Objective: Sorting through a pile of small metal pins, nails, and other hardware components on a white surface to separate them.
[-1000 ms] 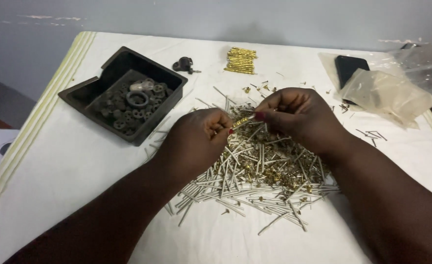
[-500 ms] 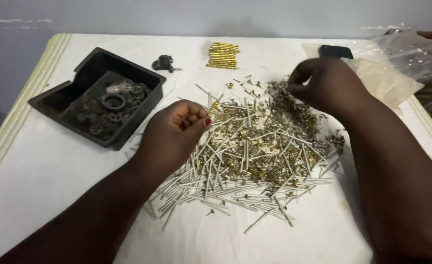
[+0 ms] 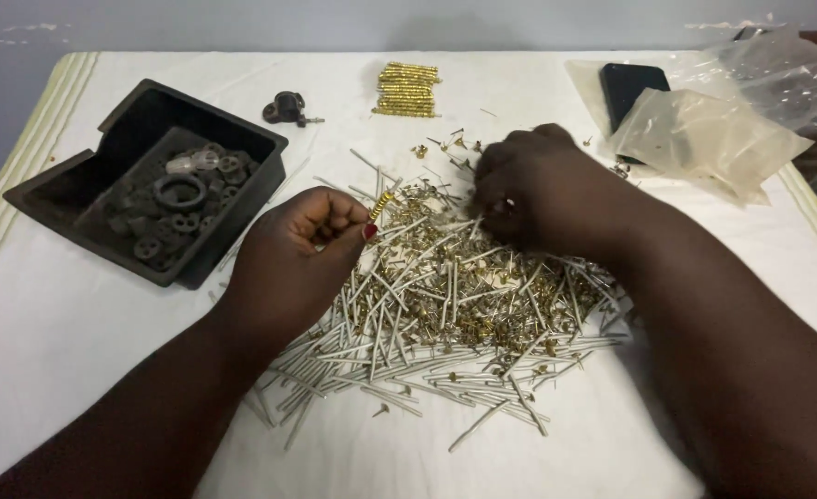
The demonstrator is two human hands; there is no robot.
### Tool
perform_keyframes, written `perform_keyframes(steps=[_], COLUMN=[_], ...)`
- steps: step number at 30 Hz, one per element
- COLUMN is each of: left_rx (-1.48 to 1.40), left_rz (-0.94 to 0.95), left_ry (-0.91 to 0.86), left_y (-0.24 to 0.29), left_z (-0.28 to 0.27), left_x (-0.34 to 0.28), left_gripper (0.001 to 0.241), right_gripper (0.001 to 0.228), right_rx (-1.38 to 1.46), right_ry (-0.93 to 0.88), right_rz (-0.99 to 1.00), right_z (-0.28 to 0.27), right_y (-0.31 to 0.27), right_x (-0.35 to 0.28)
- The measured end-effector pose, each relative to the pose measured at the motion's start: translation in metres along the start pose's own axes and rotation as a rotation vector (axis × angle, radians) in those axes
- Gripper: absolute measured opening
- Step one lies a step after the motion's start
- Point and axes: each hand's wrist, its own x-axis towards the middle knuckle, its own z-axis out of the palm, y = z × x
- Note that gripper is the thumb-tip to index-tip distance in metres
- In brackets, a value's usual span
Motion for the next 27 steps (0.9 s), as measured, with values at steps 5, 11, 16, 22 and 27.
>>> perform_keyframes(steps=[5,11,16,22,27], left_rx=[0.007,0.008,0.02,0.039,0.053], left_rz=[0.027,0.045,0.036,0.038,0.004], left_ry=[0.002,-0.006,-0.003,-0.01,0.005], left_y=[0.002,0.002,0.001,0.002,0.0], left_z=[0.0,-0.003,-0.001,0.0,0.0], left_x=[-0.001,0.0,-0.001,-0.001,-0.001], left_gripper=[0.006,0.005,0.005,0.005,0.006], right_gripper=[0.021,0.012,0.011,0.012,0.015], right_rx=[0.09,0.251,0.179,0.133,0.097], right_ry=[0.01,0.096,0.191,0.143,0.048], right_rz=[0.079,0.484,0.507,0.659,0.742], right_z=[0.01,0.016,0.032,0.035,0.028], right_y=[0.024,0.037,0.062,0.056,0.046], right_x=[-0.008,-0.01,-0.014,-0.006,-0.003])
